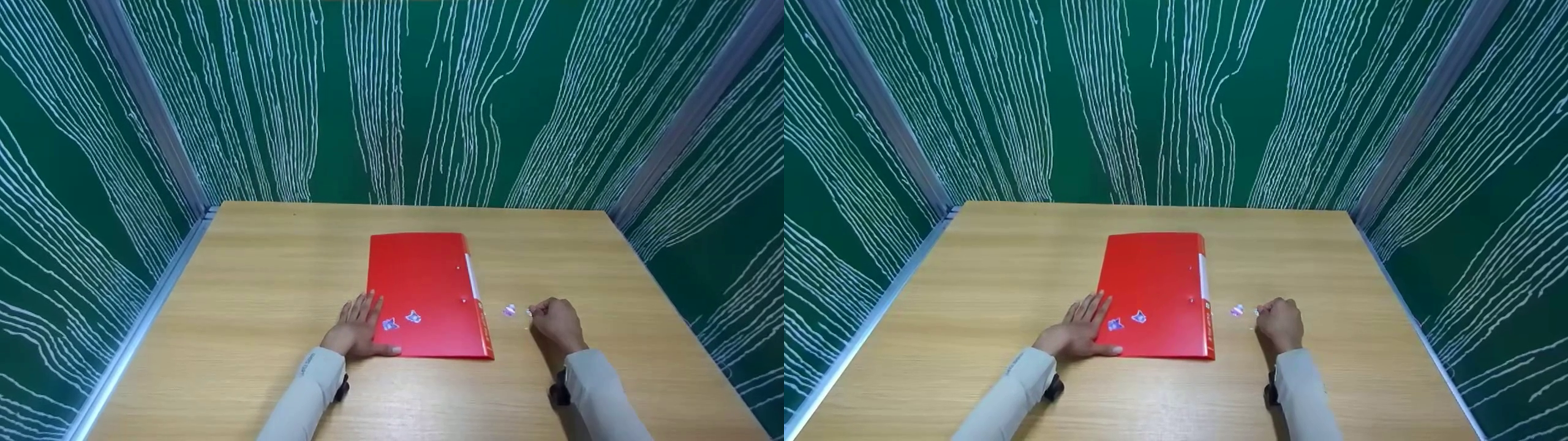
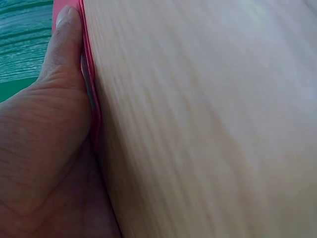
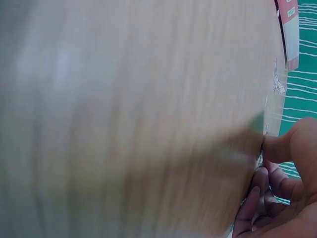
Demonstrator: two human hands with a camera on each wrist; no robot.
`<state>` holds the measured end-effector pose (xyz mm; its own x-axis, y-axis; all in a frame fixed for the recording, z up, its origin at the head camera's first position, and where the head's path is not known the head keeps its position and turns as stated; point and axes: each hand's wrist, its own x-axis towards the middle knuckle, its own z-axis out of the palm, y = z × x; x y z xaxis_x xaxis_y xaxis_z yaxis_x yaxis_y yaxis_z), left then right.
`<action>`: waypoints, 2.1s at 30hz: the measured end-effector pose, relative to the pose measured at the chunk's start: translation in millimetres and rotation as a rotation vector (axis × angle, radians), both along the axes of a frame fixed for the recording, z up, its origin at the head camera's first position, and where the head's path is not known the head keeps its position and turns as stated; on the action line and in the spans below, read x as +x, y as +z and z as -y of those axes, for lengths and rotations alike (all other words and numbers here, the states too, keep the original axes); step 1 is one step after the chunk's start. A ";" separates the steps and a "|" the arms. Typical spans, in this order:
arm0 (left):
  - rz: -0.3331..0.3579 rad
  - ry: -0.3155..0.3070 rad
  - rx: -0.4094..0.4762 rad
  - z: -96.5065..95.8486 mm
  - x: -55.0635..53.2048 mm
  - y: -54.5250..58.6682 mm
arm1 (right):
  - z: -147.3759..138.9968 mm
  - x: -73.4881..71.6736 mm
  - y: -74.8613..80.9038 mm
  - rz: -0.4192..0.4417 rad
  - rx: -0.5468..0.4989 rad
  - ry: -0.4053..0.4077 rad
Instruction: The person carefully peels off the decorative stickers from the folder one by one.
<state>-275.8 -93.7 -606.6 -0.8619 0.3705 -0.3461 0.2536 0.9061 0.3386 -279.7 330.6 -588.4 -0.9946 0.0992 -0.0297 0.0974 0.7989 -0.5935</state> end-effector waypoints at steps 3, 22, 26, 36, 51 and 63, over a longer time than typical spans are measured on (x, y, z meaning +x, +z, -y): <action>0.008 -0.001 -0.006 0.2 0.4 1.6 | -0.3 -0.6 0.0 0.008 -0.005 -0.014; 0.002 0.006 -0.024 0.4 -2.1 -1.2 | 0.6 2.7 6.3 -0.067 -0.022 -0.022; -0.001 0.008 -0.029 0.2 -0.9 -0.8 | 3.5 2.3 7.4 -0.106 -0.027 -0.037; 0.005 0.014 -0.009 -1.5 1.5 2.8 | 12.5 -1.6 11.4 -0.102 -0.084 -0.030; 0.027 -0.014 -0.020 -1.0 4.7 8.0 | 40.8 -8.5 16.4 -0.102 -0.100 0.007; 0.016 -0.014 -0.010 1.0 -1.5 -0.9 | 65.5 -12.8 23.4 -0.125 -0.121 0.049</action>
